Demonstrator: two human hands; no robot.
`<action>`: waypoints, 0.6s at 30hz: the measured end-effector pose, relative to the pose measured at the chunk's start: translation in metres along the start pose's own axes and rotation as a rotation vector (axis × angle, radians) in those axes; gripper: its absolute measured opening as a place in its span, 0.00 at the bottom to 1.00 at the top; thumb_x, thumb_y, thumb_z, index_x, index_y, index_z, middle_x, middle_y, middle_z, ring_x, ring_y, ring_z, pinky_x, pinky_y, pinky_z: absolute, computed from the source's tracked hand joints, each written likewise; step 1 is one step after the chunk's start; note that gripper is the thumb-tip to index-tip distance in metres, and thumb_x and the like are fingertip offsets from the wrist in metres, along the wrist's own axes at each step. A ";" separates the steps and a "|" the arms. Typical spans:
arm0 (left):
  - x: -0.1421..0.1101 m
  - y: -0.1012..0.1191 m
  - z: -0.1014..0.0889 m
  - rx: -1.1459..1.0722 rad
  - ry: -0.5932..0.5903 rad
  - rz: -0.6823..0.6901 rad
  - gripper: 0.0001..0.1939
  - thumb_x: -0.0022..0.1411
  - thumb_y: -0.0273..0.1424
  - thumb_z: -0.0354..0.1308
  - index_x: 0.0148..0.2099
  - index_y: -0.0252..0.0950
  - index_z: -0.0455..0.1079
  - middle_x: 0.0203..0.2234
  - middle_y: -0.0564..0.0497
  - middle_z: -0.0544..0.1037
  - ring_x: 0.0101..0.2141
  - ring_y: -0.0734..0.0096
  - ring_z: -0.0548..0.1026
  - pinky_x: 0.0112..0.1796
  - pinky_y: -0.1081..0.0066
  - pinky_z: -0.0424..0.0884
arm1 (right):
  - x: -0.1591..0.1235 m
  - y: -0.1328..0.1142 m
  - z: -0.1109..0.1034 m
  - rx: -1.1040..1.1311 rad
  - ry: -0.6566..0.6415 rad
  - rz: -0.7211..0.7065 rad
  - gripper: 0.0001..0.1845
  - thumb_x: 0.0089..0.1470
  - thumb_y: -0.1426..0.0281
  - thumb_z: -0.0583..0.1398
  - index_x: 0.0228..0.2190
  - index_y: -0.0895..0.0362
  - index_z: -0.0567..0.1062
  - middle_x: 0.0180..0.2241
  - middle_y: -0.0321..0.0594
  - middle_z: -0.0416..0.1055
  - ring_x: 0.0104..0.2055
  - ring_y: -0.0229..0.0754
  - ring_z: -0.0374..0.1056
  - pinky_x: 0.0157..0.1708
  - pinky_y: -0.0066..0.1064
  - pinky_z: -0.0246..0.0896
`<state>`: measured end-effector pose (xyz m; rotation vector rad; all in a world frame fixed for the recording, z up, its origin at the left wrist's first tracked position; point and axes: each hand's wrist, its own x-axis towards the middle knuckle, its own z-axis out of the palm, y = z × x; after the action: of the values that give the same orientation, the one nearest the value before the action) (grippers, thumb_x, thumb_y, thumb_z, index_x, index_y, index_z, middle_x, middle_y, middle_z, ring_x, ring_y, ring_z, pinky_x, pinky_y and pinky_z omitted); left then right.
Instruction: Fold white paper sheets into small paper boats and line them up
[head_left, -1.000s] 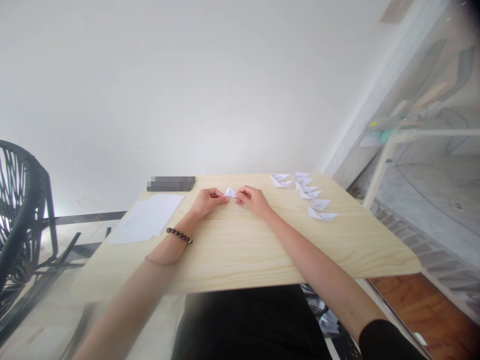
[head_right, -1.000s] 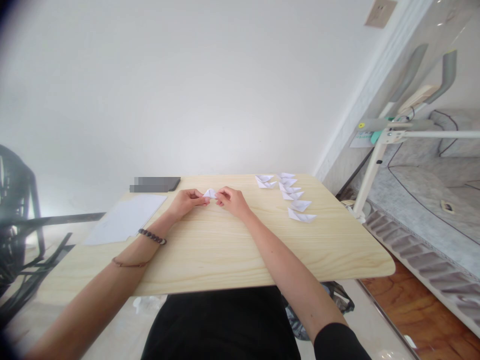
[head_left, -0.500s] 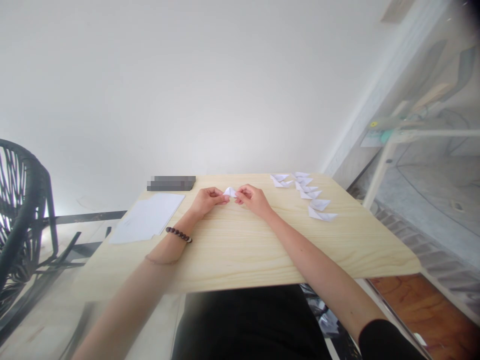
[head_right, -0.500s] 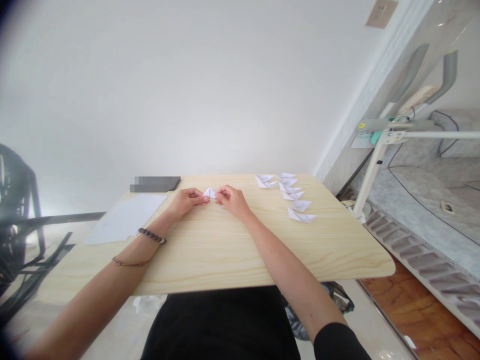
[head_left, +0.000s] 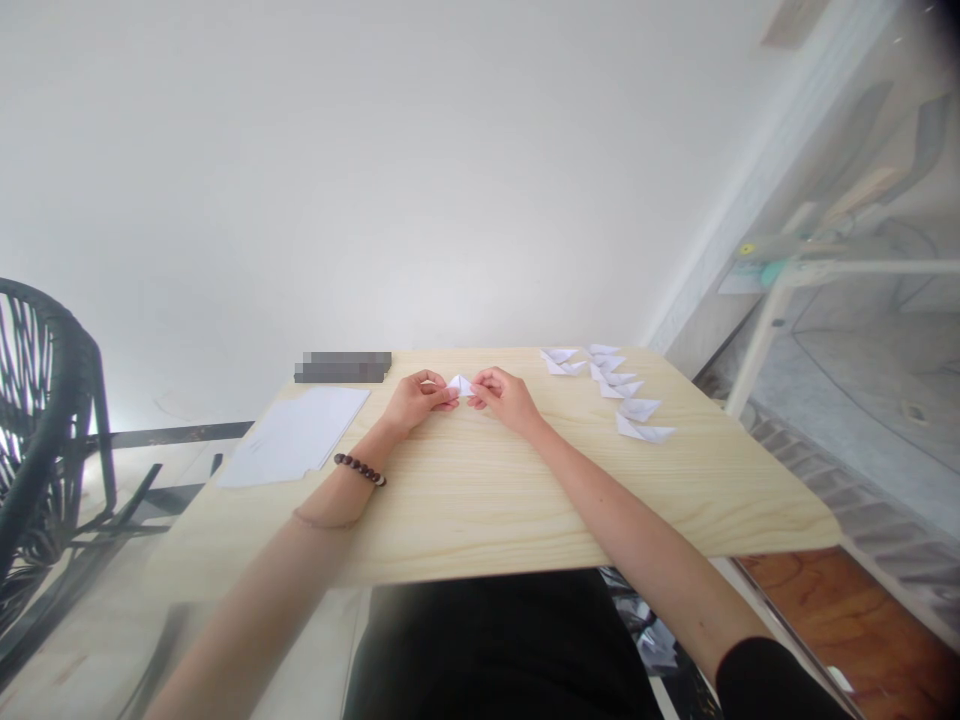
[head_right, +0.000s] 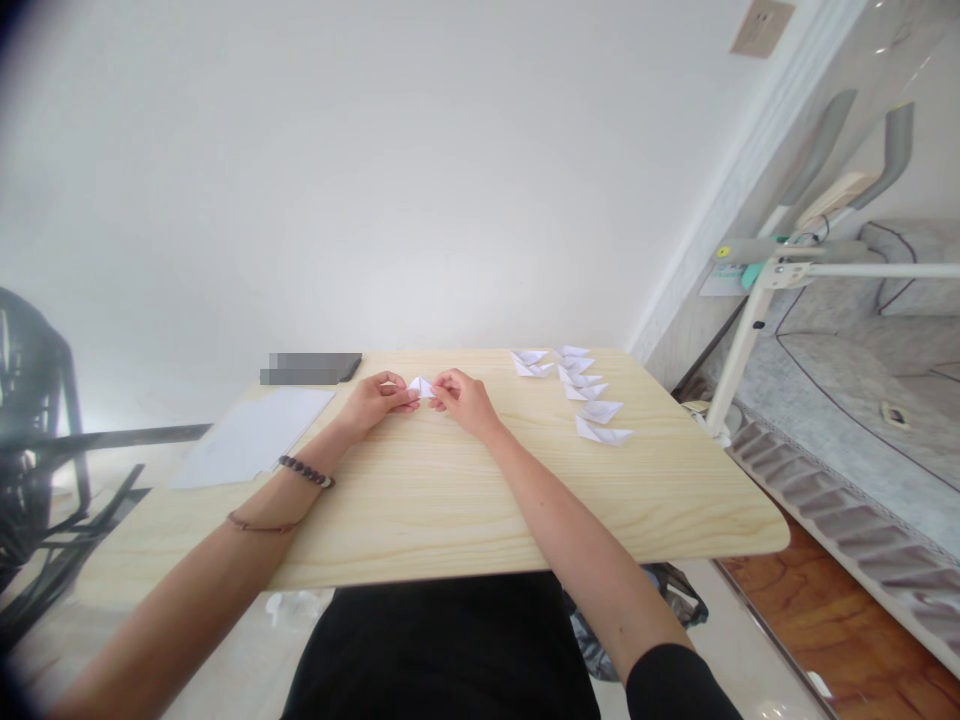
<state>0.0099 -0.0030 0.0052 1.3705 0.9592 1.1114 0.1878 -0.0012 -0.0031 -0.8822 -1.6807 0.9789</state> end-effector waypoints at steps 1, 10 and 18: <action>0.000 0.000 0.000 0.001 0.000 -0.006 0.18 0.41 0.36 0.63 0.32 0.32 0.62 0.22 0.50 0.74 0.27 0.69 0.73 0.35 0.64 0.68 | 0.000 0.000 0.000 0.006 0.000 0.004 0.13 0.45 0.60 0.56 0.29 0.57 0.64 0.26 0.37 0.68 0.27 0.37 0.69 0.27 0.29 0.66; -0.002 0.006 -0.001 0.108 -0.099 -0.063 0.18 0.44 0.37 0.61 0.35 0.30 0.68 0.24 0.47 0.75 0.26 0.71 0.72 0.34 0.67 0.68 | -0.001 0.000 -0.002 -0.011 -0.061 0.061 0.14 0.45 0.62 0.55 0.33 0.58 0.64 0.24 0.36 0.69 0.23 0.34 0.67 0.21 0.25 0.62; -0.005 0.008 0.001 0.174 -0.121 -0.041 0.17 0.44 0.40 0.60 0.31 0.30 0.69 0.23 0.46 0.75 0.26 0.69 0.72 0.33 0.66 0.68 | -0.002 -0.005 -0.005 -0.237 -0.123 -0.020 0.14 0.47 0.60 0.54 0.27 0.59 0.71 0.22 0.34 0.67 0.22 0.32 0.63 0.24 0.23 0.57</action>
<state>0.0092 -0.0091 0.0129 1.5337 1.0098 0.9208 0.1923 -0.0046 0.0014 -0.9734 -1.9361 0.8461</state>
